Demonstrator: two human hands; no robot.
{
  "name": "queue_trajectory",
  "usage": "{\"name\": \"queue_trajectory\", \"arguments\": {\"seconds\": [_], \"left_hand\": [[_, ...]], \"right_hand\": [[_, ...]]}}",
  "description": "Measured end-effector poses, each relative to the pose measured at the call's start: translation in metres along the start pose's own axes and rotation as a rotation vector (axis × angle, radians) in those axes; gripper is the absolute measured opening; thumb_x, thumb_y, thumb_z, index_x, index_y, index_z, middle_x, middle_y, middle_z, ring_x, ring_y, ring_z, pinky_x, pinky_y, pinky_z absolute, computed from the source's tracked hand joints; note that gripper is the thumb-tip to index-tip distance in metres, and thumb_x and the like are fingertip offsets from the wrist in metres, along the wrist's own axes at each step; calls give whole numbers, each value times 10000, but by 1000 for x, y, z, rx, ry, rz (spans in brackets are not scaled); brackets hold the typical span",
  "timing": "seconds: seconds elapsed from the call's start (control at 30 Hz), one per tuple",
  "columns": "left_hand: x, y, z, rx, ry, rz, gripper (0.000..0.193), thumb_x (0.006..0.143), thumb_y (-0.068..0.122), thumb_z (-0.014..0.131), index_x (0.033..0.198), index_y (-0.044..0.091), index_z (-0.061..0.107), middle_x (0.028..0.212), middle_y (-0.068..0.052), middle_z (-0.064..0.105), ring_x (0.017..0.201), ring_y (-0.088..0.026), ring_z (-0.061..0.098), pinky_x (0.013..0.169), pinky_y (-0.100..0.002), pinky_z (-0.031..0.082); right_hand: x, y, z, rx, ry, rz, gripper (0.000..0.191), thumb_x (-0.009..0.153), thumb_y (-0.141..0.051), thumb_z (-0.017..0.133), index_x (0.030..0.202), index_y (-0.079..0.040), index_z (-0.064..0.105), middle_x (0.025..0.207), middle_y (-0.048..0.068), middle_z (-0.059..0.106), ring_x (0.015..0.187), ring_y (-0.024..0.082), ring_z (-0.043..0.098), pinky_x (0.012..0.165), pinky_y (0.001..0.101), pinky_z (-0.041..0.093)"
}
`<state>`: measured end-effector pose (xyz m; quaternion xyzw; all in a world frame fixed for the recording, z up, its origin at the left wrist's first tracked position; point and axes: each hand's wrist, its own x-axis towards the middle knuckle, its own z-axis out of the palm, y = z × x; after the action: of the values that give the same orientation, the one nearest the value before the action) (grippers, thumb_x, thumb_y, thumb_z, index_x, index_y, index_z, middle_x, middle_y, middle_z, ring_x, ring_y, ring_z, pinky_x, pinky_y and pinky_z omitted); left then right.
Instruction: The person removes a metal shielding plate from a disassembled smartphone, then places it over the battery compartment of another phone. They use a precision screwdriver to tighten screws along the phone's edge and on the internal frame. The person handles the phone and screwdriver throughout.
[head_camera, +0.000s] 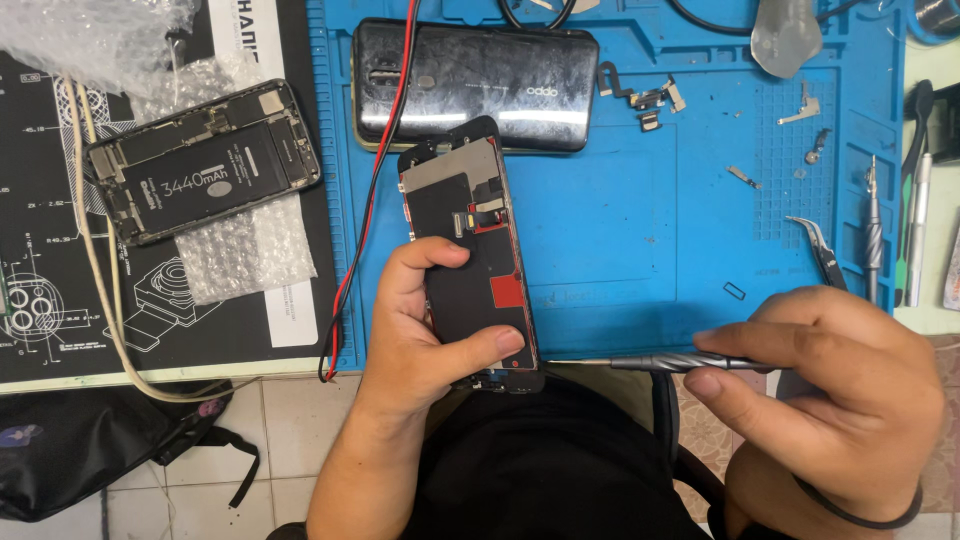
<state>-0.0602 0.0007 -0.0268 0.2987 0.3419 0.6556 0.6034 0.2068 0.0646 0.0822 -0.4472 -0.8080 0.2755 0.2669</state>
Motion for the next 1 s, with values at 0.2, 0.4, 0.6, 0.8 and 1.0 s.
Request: {"name": "queue_trajectory", "arguments": {"seconds": [0.2,0.4,0.6,0.8,1.0], "left_hand": [[-1,0,-1,18,-7,-3,620,800,-101,845,1275,99,500,1291,-147,643,1123,-190,689,928,-347,629],[-1,0,-1,12,-18,0,592,819,-100,836,1268,100,506,1271,-138,650,1116,-189,693,925,-350,630],[-1,1,0,61,-34,10,585,824,-102,833,1268,97,509,1270,-127,658,1130,-182,690,942,-346,629],[1,3,4,76,-48,-2,564,829,-126,829,1252,93,527,1231,-114,677,1095,-173,702,927,-340,627],[1,4,9,150,-29,25,543,834,-108,840,1242,90,542,1234,-102,676,1115,-160,689,945,-320,616]], "right_hand": [[-1,-1,2,9,11,-10,339,641,-148,892,900,6,735,787,72,664,666,126,572,535,232,403],[3,-1,3,-19,1,-48,349,621,-153,892,892,5,741,764,78,652,661,138,569,532,240,401],[3,4,-1,-49,-62,-167,340,662,-178,895,901,1,733,772,70,654,655,122,593,529,226,427],[6,12,-13,-104,-227,-88,326,706,-237,889,964,-61,795,795,27,684,684,112,614,575,247,472],[9,13,-19,-44,-271,-6,371,722,-240,845,1000,-19,735,871,45,719,743,137,663,595,235,518]]}}
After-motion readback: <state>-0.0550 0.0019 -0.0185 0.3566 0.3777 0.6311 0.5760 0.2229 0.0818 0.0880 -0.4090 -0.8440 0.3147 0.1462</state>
